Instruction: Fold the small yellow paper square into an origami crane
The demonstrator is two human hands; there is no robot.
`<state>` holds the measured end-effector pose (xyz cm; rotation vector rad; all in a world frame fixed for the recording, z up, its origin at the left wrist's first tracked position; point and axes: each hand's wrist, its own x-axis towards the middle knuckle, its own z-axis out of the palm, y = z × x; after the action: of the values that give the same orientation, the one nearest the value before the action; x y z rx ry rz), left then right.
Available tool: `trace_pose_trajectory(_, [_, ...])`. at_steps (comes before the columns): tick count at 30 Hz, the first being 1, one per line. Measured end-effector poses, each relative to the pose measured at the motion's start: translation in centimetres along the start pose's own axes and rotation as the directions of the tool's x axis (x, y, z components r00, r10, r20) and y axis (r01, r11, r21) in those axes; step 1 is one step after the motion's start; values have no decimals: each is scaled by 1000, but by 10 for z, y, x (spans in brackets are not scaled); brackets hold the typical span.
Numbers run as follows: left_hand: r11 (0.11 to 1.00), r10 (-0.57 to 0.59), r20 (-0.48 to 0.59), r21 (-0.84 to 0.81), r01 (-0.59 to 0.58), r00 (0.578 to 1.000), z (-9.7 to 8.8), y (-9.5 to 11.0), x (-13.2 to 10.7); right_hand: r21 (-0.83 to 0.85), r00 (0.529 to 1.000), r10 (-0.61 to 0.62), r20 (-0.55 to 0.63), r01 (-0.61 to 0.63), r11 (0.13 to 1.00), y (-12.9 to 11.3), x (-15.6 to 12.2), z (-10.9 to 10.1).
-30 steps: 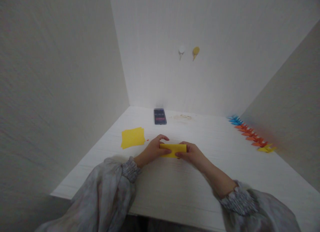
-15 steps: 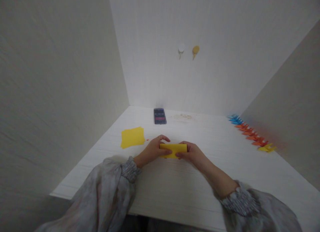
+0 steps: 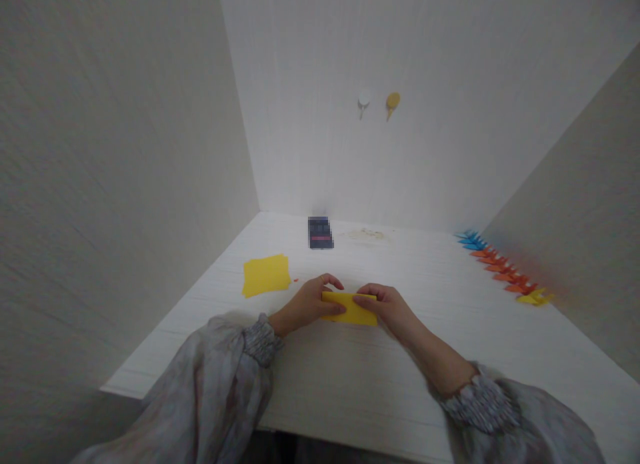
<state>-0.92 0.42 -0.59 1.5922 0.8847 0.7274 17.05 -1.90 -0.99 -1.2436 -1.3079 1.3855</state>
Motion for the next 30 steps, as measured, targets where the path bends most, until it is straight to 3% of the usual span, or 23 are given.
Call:
trace_pose_trajectory(17, [986, -5, -5, 165, 6, 1000, -2, -3, 1, 43, 999, -37, 3, 37, 998, -1, 0, -4])
trace_pose_trajectory(30, [998, -50, 26, 35, 49, 998, 1, -6, 1, 45, 999, -34, 1, 34, 998, 7, 3, -5])
